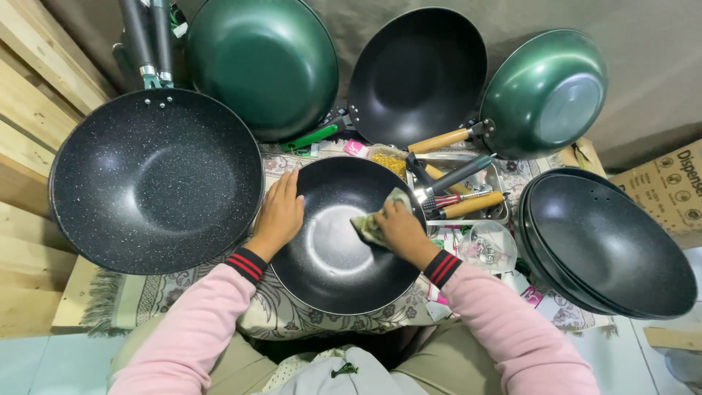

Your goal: Attaching a handle to a wok and wiping the surface clean.

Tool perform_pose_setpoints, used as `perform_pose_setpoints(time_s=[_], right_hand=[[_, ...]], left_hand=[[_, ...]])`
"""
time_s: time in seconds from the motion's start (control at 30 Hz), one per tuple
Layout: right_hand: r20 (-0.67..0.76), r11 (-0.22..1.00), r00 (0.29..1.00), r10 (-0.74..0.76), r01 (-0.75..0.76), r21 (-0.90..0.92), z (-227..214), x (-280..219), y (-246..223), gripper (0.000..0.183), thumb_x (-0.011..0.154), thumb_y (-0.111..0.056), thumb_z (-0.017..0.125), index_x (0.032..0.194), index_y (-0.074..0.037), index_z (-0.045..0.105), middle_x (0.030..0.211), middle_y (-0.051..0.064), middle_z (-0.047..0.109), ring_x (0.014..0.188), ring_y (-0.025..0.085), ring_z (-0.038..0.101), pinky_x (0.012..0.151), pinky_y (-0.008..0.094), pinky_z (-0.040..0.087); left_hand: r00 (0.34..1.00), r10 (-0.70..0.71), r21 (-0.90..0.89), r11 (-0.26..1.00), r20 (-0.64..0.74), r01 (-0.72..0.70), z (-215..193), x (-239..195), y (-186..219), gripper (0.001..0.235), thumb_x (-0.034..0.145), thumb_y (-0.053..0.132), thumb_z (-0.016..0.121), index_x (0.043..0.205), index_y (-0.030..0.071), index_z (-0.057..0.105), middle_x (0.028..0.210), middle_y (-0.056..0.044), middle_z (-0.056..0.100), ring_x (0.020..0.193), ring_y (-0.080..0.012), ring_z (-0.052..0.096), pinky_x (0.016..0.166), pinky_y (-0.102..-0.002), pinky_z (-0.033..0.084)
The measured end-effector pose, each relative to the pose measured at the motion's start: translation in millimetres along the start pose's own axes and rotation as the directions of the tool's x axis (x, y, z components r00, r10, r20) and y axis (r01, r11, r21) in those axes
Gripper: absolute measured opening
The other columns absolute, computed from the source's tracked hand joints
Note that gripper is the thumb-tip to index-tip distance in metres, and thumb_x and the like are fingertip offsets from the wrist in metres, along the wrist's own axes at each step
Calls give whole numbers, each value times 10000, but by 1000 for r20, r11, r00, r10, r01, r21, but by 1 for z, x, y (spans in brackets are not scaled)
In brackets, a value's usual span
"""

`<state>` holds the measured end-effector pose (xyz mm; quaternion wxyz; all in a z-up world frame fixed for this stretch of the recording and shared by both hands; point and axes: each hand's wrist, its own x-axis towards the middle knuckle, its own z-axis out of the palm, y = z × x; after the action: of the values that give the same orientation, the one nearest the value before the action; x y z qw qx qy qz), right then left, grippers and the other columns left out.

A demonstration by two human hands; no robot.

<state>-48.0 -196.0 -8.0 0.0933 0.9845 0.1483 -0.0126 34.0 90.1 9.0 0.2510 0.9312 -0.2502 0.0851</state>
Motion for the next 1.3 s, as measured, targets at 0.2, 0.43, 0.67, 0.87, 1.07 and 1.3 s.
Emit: perform_pose_setpoints(time_s=[0.2, 0.43, 0.67, 0.87, 1.07, 1.3], right_hand=[[331, 827, 916, -228, 3, 562, 0, -21, -68, 503, 926, -243, 669, 1399, -198, 504, 1246, 213, 524, 1104, 456, 617, 886, 547, 579], [350, 552, 776, -525, -3, 834, -49, -22, -67, 287, 922, -286, 674, 1133, -104, 604, 1106, 293, 629, 1085, 521, 636, 933, 566, 509], [262, 999, 964, 36, -28, -33, -1, 1, 20, 179, 828, -204, 718, 969, -118, 787, 917, 157, 711, 892, 341, 696, 640, 444, 586], [-74, 982, 994, 74, -86, -170, -14, 0, 21, 201, 866, -156, 703, 1058, -154, 760, 1011, 104, 630, 963, 294, 620, 616, 370, 559], [404, 942, 890, -211, 74, 328, -11, -14, -37, 252, 771, -176, 767, 1006, -86, 756, 1032, 193, 704, 906, 395, 719, 706, 468, 599], [79, 493, 964, -255, 59, 868, 5, 53, -144, 413, 841, -331, 749, 1127, -71, 603, 1098, 267, 637, 1108, 504, 633, 973, 571, 520]], left_hand=[[996, -52, 32, 998, 67, 50, 1, 1, 0, 580, 1028, 163, 477, 1572, 26, 328, 1499, -293, 457, 1382, -430, 476, 1091, -539, 433], [998, -15, 42, 999, 53, 13, -2, 0, 1, 602, 1017, 145, 488, 1574, -1, 314, 1484, -314, 454, 1364, -452, 478, 1080, -555, 439], [995, -34, 10, 999, 92, 33, -12, 2, 6, 585, 1029, 148, 471, 1573, 2, 312, 1497, -308, 442, 1381, -441, 467, 1088, -541, 439], [994, -37, 10, 999, 102, 36, -12, -1, 5, 565, 1040, 147, 458, 1571, 10, 319, 1502, -298, 443, 1394, -422, 465, 1090, -518, 442], [1000, 0, 2, 1000, 12, 0, 4, -1, -3, 575, 1022, 143, 492, 1553, -17, 342, 1464, -314, 468, 1369, -444, 478, 1085, -541, 440], [960, 102, -141, 980, -262, -143, 12, -1, -9, 502, 1030, 165, 511, 1468, -74, 458, 1321, -346, 565, 1232, -491, 567, 1045, -539, 456]])
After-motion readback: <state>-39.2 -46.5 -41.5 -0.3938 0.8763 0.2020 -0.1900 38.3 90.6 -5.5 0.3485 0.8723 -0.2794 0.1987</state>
